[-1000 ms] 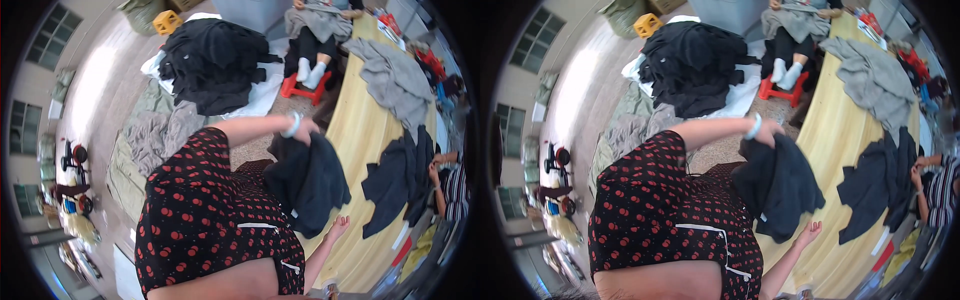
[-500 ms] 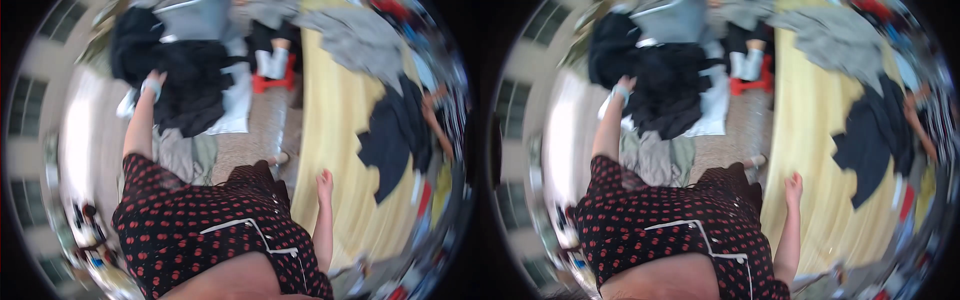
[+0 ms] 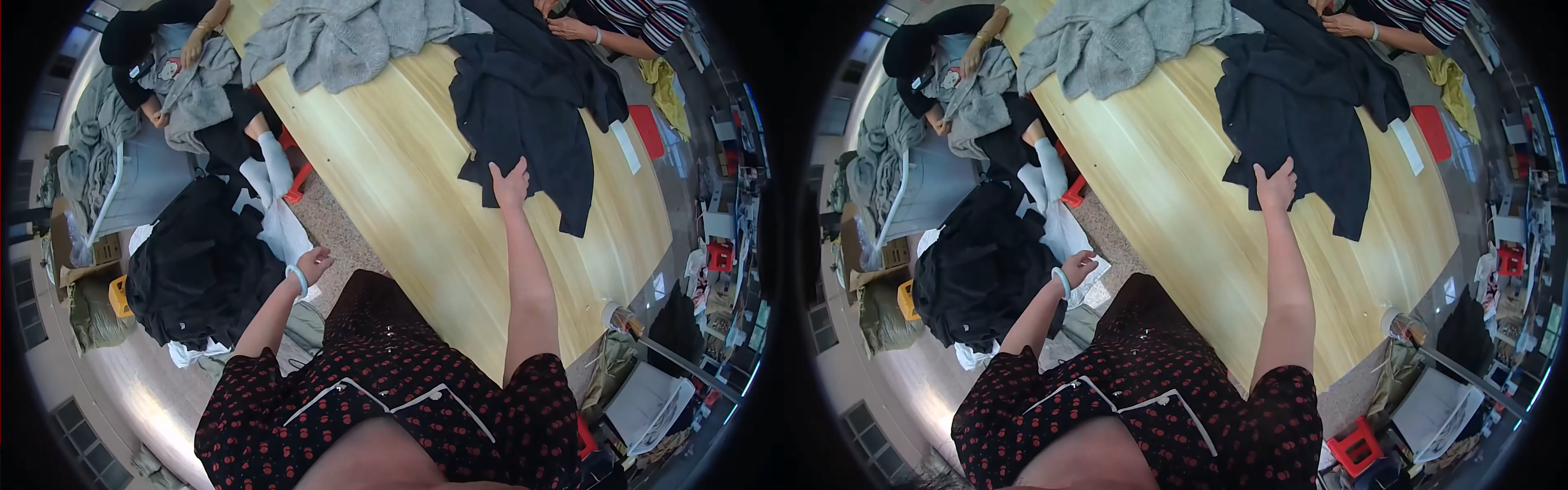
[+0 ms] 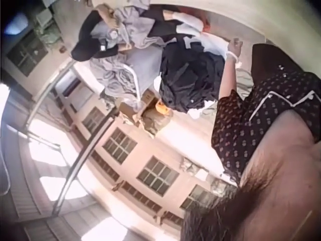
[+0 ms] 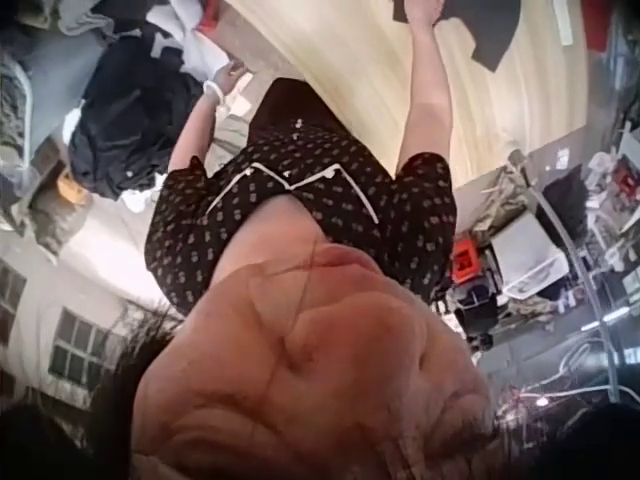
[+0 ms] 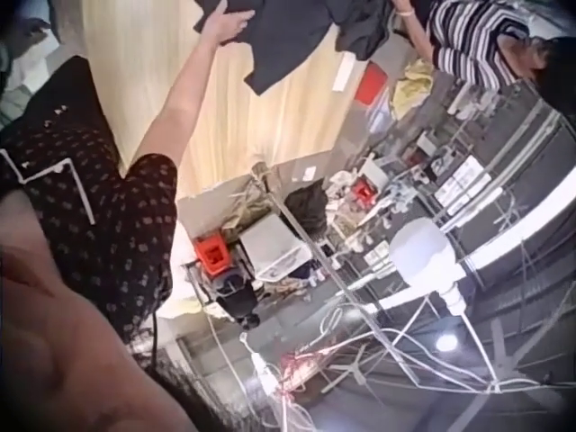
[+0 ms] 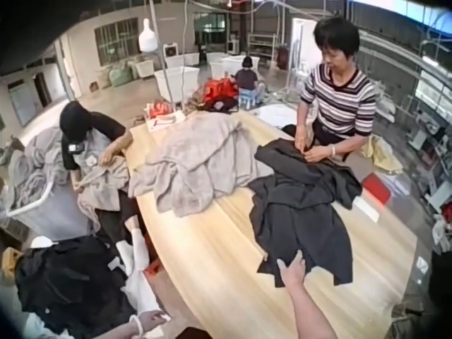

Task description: Fold dark clothing items on a wooden workbench in a garment production setting.

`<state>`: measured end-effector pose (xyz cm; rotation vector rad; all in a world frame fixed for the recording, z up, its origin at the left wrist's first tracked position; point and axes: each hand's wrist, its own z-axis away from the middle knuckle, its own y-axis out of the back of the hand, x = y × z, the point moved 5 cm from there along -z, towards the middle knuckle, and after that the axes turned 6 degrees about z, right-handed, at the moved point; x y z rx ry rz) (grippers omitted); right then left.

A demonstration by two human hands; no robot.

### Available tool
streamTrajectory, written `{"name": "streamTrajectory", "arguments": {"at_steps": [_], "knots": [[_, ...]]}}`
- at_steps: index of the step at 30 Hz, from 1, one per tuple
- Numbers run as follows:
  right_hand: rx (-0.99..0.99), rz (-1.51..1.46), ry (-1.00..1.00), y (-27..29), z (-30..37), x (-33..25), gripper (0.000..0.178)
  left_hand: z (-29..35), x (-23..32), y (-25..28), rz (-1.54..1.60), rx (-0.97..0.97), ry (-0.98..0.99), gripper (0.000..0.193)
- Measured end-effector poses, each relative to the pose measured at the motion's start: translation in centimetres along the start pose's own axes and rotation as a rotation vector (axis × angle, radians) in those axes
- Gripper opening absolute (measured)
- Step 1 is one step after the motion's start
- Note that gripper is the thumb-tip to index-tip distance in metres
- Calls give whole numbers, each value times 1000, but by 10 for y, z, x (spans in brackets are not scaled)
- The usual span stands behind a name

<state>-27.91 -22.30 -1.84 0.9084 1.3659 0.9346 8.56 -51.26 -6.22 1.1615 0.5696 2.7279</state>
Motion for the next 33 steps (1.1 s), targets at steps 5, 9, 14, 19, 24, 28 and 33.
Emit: {"name": "streamTrajectory", "arguments": {"at_steps": [5,9,14,19,24,28,33], "knots": [[-146,-49,93,-13,-30,6,32,-54,24,7,38,48,-56,35],[-532,-902,-75,69,4,-32,17,-87,92,-8,366,-79,-45,34],[-687,-997,73,168,64,-58,29,-120,193,-56,670,-267,16,46],[-831,-1112,192,232,134,-64,34,-154,214,-92,1216,-496,210,61],[-779,-1142,235,247,155,-43,24,-116,222,-108,1606,-537,191,46],[-610,-1115,-72,231,140,12,31,-128,165,-94,1311,-461,62,16],[-293,-44,68,176,129,80,25,-73,182,-73,1184,-416,-6,5]]}}
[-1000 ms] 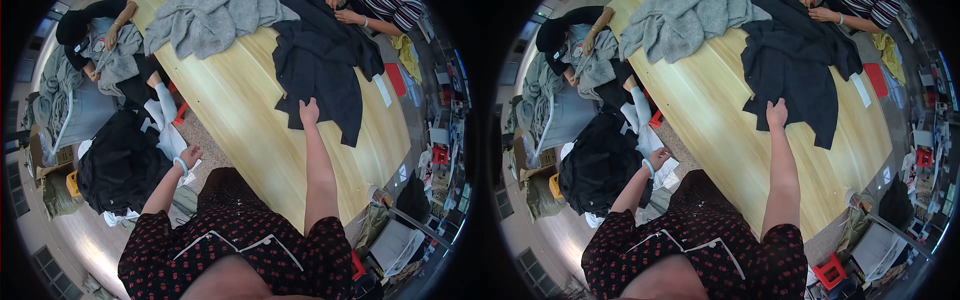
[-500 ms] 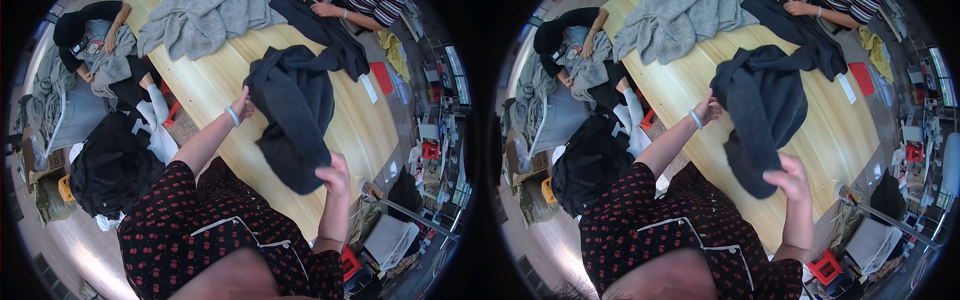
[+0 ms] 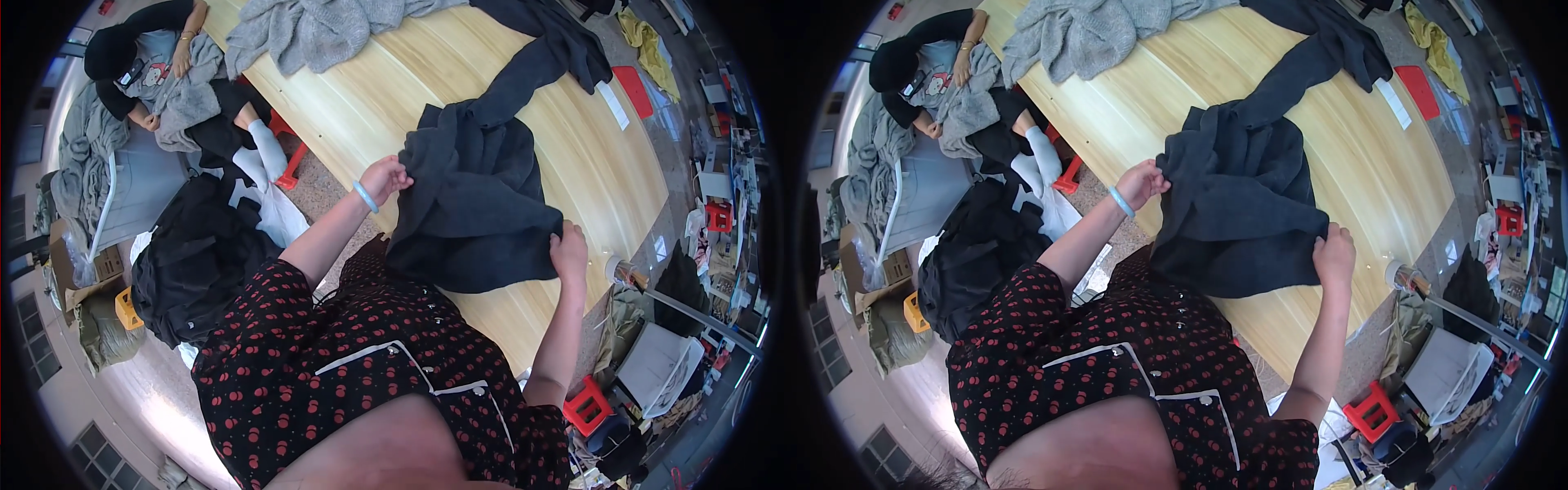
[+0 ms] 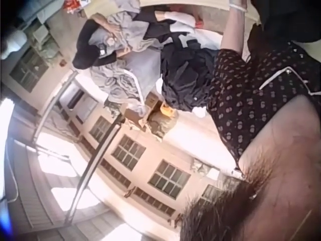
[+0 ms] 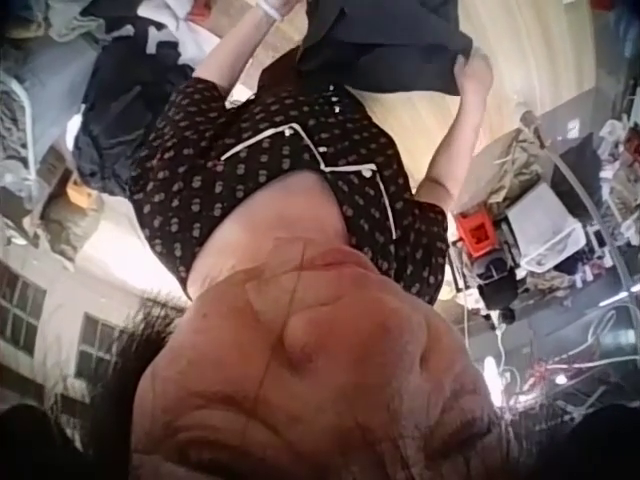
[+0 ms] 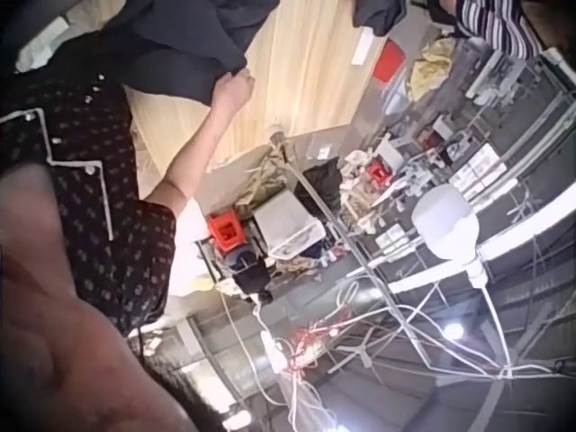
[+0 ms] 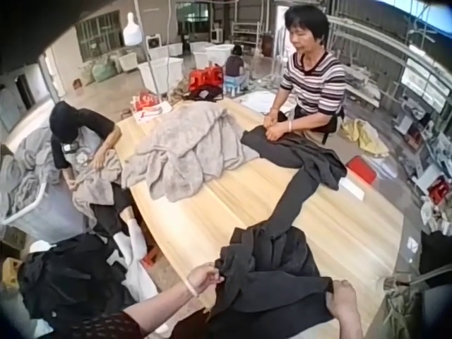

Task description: Fold dark clothing items on a wooden workbench in a garment production setting.

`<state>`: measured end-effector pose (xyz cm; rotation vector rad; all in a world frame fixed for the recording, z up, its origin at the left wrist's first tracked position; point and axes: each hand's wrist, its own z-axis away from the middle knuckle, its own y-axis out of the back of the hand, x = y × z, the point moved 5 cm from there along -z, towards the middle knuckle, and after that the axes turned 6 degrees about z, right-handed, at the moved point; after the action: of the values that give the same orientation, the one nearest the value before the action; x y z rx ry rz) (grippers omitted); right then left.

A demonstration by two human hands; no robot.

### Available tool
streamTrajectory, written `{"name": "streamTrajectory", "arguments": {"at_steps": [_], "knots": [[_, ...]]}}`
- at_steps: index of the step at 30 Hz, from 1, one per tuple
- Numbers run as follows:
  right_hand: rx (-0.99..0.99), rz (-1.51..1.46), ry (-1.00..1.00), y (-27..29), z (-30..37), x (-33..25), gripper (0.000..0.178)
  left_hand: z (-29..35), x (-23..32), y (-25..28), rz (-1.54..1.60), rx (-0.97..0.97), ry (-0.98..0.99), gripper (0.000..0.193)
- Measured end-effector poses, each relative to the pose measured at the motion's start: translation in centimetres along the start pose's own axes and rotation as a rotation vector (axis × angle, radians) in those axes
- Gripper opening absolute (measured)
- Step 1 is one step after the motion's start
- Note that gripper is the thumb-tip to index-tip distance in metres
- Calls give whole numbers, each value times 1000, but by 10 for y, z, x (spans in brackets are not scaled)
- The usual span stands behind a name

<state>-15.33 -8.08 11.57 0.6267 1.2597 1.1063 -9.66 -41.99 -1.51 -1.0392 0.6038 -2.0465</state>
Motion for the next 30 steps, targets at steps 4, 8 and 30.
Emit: {"name": "streamTrajectory", "arguments": {"at_steps": [4,8,30], "knots": [[-91,-253,40,-40,-23,-50,32,37,-29,-16,-159,-16,86,9],[-200,-619,-129,-99,-55,-101,50,48,-65,-57,-355,-286,100,10],[-371,-1420,379,109,53,-136,42,4,-19,-224,-1320,-1097,-311,42]]}}
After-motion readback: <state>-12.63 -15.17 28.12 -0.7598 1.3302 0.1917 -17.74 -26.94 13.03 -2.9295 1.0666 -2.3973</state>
